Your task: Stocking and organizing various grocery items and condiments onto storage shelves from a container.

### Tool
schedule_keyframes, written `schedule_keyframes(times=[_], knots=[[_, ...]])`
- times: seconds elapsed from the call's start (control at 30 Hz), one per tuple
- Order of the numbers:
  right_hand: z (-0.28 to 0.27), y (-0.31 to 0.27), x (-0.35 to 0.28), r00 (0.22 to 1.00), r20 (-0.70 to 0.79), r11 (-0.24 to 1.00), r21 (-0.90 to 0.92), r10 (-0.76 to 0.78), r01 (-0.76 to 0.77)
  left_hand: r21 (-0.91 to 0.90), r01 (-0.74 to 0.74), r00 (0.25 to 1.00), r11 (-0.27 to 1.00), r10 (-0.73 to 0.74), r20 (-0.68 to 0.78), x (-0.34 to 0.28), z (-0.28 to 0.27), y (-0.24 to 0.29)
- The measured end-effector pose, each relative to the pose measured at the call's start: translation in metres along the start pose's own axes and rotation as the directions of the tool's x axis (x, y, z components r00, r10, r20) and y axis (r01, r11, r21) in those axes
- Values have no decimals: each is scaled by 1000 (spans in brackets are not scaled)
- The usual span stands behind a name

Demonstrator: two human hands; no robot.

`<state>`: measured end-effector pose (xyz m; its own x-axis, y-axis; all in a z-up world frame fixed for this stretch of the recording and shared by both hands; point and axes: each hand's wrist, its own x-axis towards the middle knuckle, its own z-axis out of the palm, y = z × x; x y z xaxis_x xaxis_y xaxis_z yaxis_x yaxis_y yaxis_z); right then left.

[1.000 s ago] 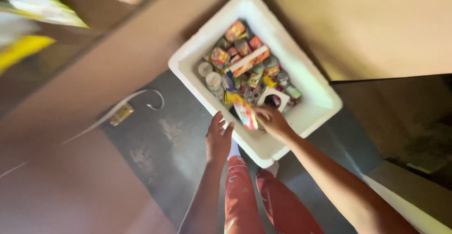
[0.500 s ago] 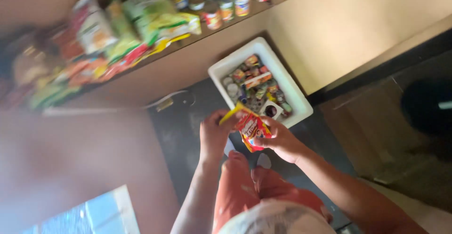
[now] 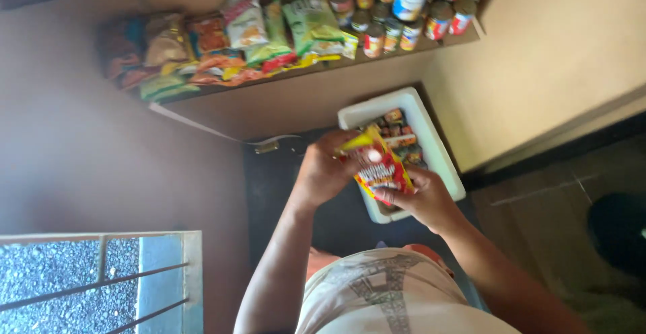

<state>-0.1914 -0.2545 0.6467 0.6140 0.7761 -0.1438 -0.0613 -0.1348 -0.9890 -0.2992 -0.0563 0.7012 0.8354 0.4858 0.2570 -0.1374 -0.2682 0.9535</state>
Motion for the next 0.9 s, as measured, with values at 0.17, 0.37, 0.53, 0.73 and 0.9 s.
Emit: schedule_keyframes(times=[0.17, 0.37, 0.53, 0.73, 0.9], knots=[[65, -5, 15, 978, 192, 996, -19, -77, 82, 386, 35, 998, 922, -52, 35, -12, -65, 40], [143, -8, 39, 970, 233, 933, 330, 69, -145, 375, -77, 995, 924, 94, -27, -24, -132, 21], [192, -2, 70, 974, 186, 958, 229, 131, -172, -289, 35, 977, 957, -93, -190, -30, -176, -59], [260, -7, 122, 981, 194, 951, 300, 13, -72, -545, 222, 957, 808, -288, -38, -48, -223, -97], [281, 34, 158, 994, 57, 963, -247, -97, 108, -391, 205, 959, 897, -263, -102, -48, -269, -119]])
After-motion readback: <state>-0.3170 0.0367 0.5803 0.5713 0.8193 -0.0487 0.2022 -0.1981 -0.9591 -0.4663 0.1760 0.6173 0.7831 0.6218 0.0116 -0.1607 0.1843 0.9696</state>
